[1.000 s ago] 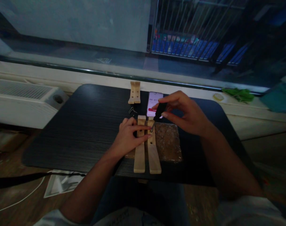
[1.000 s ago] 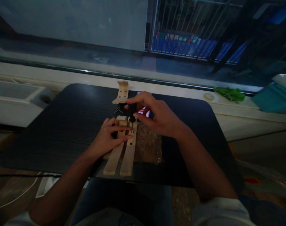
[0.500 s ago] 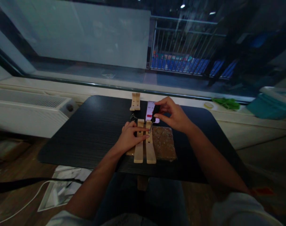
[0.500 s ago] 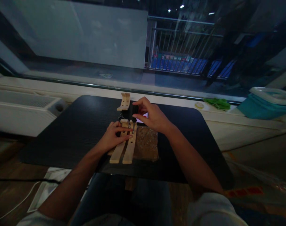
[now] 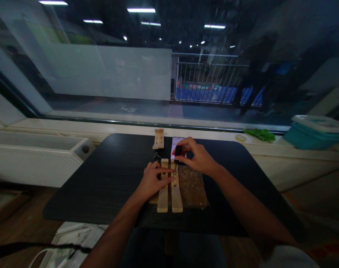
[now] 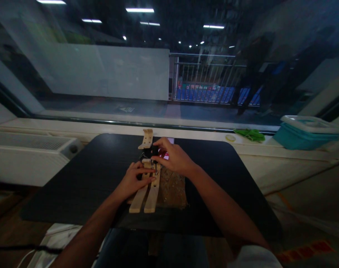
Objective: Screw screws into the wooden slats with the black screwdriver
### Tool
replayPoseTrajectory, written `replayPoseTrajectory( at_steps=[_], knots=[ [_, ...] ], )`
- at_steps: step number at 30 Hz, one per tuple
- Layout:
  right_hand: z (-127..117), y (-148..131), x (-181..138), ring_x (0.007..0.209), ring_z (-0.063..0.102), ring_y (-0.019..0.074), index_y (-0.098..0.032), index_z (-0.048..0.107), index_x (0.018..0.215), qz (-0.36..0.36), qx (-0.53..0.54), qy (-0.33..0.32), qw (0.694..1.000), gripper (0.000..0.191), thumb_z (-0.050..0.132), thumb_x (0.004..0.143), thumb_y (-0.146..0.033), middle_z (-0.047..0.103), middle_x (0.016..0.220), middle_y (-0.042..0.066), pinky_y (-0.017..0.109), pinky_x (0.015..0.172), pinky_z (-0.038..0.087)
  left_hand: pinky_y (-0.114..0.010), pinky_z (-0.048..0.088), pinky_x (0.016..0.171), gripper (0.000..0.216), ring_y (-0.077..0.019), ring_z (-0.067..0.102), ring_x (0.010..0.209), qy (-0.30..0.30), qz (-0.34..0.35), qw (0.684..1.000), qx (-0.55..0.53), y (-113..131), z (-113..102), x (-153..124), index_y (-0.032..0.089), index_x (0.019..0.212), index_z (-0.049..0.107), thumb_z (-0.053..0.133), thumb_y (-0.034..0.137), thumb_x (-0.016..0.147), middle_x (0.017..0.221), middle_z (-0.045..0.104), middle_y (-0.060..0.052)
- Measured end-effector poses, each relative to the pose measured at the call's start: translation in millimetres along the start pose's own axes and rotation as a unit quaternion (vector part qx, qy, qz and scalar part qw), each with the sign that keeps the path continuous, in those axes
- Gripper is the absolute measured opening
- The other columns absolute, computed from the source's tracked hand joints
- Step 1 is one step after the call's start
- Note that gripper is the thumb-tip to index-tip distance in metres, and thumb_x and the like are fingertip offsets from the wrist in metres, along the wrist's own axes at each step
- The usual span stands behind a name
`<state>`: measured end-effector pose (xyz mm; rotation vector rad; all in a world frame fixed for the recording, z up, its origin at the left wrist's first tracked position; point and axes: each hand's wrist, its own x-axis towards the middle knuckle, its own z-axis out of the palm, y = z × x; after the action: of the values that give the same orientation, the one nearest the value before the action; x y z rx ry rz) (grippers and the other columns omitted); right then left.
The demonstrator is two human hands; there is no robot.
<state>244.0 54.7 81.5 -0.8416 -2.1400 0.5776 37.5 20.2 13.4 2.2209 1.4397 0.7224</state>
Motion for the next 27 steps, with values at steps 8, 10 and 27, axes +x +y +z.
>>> replayPoseTrajectory(
  at_steps=[8,10,27],
  knots=[
    [-6,-6,0,0.077,0.066,0.0159,-0.022,0.063,0.109,-0.046,-0.012,-0.029,0.998,0.028,0.065,0.083,-0.031,0.07,0.094,0.004,0.033,0.075,0.053,-0.04,0.042,0.086,0.025,-0.0219,0.05,0.088,0.01,-0.008,1.0,-0.01,2,0,-1,0.031,0.103,0.077,0.073,0.039,0.079,0.085,0.054,-0.002],
    [-11,-7,0,0.078,0.066,0.0156,-0.021,0.063,0.113,-0.053,-0.01,-0.045,0.998,0.029,0.061,0.084,-0.027,0.07,0.094,0.005,0.033,0.075,0.053,-0.039,0.042,0.086,0.025,-0.0222,0.05,0.089,0.006,-0.011,1.0,-0.009,1,0,0,0.031,0.103,0.077,0.073,0.038,0.079,0.086,0.055,-0.003],
    [-14,-4,1,0.082,0.065,0.0137,-0.023,0.058,0.105,-0.037,0.03,-0.04,0.998,0.022,0.063,0.084,-0.025,0.066,0.097,0.002,0.03,0.076,0.052,-0.039,0.037,0.089,0.024,-0.0241,0.048,0.093,-0.002,-0.023,0.999,-0.028,0,3,0,0.032,0.102,0.077,0.074,0.036,0.079,0.088,0.055,-0.003]
  ],
)
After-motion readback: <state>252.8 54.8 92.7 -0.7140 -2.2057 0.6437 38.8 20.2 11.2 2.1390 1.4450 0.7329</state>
